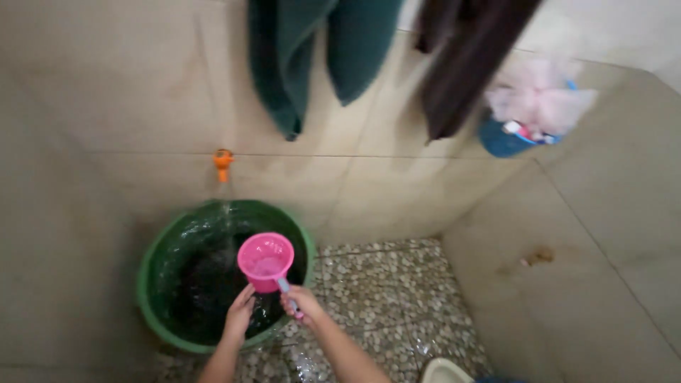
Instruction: Cleaning the bathroom floor with a brush and splashing water on the walls and door with a scoop.
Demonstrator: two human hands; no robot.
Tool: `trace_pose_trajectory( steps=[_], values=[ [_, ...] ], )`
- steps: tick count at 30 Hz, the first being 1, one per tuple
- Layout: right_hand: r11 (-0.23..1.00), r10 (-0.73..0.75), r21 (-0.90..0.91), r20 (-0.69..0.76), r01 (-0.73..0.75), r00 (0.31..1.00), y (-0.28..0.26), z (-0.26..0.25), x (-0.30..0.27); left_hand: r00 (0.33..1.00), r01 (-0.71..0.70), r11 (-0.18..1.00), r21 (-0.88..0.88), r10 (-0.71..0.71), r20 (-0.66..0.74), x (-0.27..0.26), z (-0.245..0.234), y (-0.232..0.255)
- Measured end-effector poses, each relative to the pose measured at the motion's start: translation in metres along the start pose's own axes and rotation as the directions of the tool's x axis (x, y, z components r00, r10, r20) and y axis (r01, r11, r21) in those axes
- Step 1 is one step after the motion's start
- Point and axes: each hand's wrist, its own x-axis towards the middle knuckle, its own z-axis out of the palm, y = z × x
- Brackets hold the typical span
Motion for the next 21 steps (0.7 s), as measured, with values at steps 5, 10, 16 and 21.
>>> trace_pose_trajectory(
  steps=[5, 10, 16, 21],
  values=[
    [0.978, -0.197, -0.097, -0.157, 0.183, 0.968, -0.083, -0.018, -0.038, 0.987, 0.130, 0.985, 0.110, -0.139, 0.078, 0.025, 0.053, -0.026],
    [0.927, -0.330, -0.285, -0.306, 0.245, 0.893, -0.150, -0.095, -0.072, 0.957, 0.235, 0.946, 0.224, -0.265, 0.115, 0.038, 0.120, -0.030],
    [0.934, -0.344, -0.093, -0.504, 0.346, 0.792, -0.199, -0.180, -0.152, 0.943, 0.056, 0.970, 0.236, -0.129, 0.305, 0.037, 0.194, -0.034],
    [0.944, -0.327, -0.272, -0.702, 0.187, 0.633, -0.234, -0.196, -0.225, 0.916, 0.069, 0.998, -0.009, -0.059, 0.396, 0.032, 0.264, -0.024]
  ],
)
